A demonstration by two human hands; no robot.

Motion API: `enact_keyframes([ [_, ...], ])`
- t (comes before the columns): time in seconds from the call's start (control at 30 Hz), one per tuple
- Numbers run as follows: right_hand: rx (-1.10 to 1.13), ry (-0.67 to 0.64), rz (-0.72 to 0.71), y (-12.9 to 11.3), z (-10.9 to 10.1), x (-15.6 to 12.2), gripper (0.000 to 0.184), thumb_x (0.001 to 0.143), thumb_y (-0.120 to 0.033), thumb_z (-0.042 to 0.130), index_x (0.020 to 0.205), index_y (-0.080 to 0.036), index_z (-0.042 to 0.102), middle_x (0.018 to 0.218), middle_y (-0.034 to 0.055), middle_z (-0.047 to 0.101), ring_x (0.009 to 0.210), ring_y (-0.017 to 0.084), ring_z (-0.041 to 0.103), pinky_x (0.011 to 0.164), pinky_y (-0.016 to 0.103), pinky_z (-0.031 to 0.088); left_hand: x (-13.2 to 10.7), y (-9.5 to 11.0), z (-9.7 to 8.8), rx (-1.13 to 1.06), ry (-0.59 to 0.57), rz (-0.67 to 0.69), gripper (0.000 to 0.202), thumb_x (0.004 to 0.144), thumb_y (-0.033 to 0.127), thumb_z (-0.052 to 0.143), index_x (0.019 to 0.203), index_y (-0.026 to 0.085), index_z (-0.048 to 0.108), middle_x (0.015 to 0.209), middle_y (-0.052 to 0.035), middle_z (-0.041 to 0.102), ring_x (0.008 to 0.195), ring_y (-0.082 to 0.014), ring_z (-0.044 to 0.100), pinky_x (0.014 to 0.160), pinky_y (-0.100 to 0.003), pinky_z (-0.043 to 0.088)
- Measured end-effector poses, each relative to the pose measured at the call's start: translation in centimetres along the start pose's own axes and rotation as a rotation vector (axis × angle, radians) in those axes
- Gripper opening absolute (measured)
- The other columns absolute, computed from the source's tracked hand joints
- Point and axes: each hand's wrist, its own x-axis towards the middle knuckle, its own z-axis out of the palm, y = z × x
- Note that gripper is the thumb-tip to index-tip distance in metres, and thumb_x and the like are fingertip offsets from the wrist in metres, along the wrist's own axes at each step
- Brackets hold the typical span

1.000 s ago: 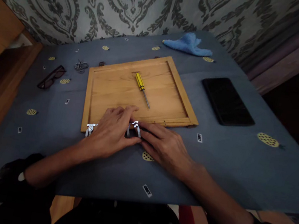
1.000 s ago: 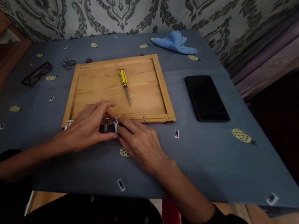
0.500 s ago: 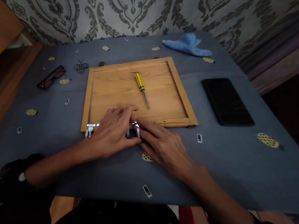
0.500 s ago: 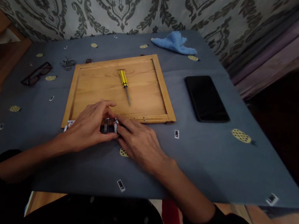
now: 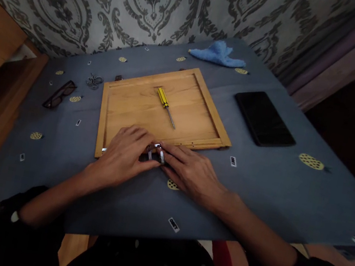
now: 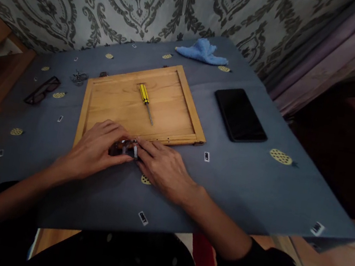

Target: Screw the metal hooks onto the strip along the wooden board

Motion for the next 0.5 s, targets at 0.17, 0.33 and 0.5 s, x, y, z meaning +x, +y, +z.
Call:
enact_keyframes([
  [0.17, 0.006, 0.008, -0.009, -0.01, -0.11, 0.05, 0.028, 0.097, -0.019, 0.059, 0.123, -0.014, 0.067, 0.128, 0.0134, 0.071, 0.105, 0.026, 0.072, 0.085, 0.041, 0.064, -0.17, 0.03, -0.37, 0.057, 0.012, 0.057, 0.029, 0.090, 0.043, 0.069, 0.106, 0.020, 0.066, 0.102, -0.0045, 0.069, 0.102, -0.0248, 0.058, 0.090, -0.040, 0.045],
  [0.33, -0.002, 0.023, -0.026, 0.04, -0.10, 0.10, 0.027, 0.096, -0.018, 0.058, 0.121, -0.012, 0.067, 0.126, 0.0139, 0.072, 0.104, 0.026, 0.072, 0.085, 0.041, 0.063, -0.09, 0.13, 0.00, 0.057, -0.009, 0.061, 0.033, 0.090, 0.043, 0.069, 0.111, 0.018, 0.066, 0.108, -0.0058, 0.071, 0.105, -0.0266, 0.059, 0.091, -0.043, 0.045],
  [0.5, -0.005, 0.025, -0.027, 0.08, 0.00, 0.05, 0.025, 0.097, -0.017, 0.057, 0.119, -0.012, 0.067, 0.125, 0.0143, 0.073, 0.104, 0.025, 0.072, 0.085, 0.040, 0.063, -0.02, 0.16, 0.23, 0.056, -0.012, 0.057, 0.035, 0.090, 0.042, 0.070, 0.114, 0.018, 0.065, 0.112, -0.0063, 0.072, 0.108, -0.0265, 0.060, 0.093, -0.043, 0.046],
])
